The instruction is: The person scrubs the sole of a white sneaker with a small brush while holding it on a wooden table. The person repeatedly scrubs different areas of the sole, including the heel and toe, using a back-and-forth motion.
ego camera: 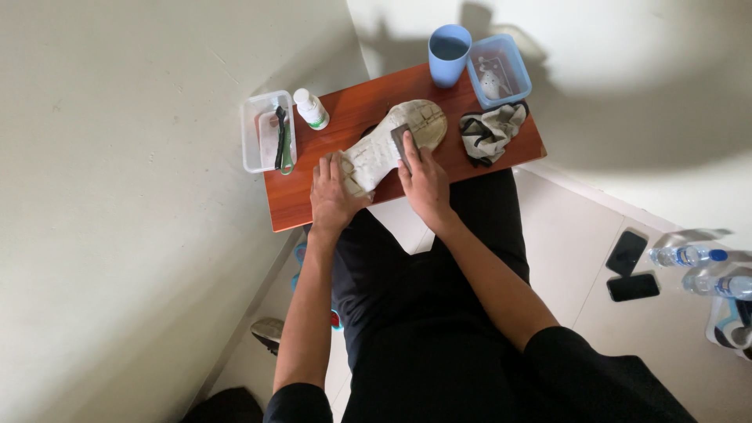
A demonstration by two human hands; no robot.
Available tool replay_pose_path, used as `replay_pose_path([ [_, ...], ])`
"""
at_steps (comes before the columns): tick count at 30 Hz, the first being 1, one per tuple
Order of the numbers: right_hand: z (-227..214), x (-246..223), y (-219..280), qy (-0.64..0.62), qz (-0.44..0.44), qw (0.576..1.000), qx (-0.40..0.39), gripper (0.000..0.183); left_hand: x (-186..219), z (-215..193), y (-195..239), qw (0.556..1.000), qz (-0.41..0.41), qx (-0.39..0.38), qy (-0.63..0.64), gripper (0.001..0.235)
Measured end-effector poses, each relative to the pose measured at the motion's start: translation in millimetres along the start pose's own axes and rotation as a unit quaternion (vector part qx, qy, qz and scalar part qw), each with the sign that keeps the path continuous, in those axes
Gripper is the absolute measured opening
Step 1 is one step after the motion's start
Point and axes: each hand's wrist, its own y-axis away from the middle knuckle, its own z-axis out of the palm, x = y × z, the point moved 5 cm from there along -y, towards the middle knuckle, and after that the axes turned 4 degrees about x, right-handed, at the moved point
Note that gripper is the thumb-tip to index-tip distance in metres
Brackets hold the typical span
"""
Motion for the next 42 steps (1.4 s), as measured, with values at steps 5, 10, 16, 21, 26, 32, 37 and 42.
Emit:
replay_pose_path([
  [5,11.2,-28.9,12.7,-0.048,-0.066,0.996,-0.038,0.058,2.6,-2.5,-1.2,1.000,0.003,-0.001,-0.008,0.114],
  [10,17.8,-8.9,6.5,-0.048,-0.049,0.993,-0.092,0.059,-3.3,2.1,-0.2,1.000,0.010,0.010,-0.010,0.115],
  [16,7.3,-2.3,2.6,0.017,0.034,0.998,-0.045,0.057,1.6,-2.8,-0.3,1.000,0.016,0.005,0.003,0.114],
  [21,26.1,-26.9,19.4,-0.033,-0.062,0.994,-0.086,0.060,2.3,-3.6,0.0,1.000,0.014,0.005,-0.006,0.114],
  [26,12.3,0.9,3.3,-0.009,-0.023,0.998,-0.055,0.059,-2.2,0.7,0.7,1.000,0.019,0.013,-0.001,0.115],
  [32,11.5,2.4,5.5,-0.008,0.018,0.999,-0.036,0.059,-2.7,-0.5,-1.1,1.000,0.022,0.009,-0.002,0.115],
  [37,15.7,-21.9,13.7,-0.065,-0.043,0.995,-0.060,0.060,0.3,-2.4,-1.0,1.000,0.010,0.009,-0.004,0.117],
  [42,7.6,-1.2,3.0,-0.010,-0.020,0.999,-0.023,0.057,0.9,-2.6,0.0,1.000,0.008,0.003,0.002,0.116],
])
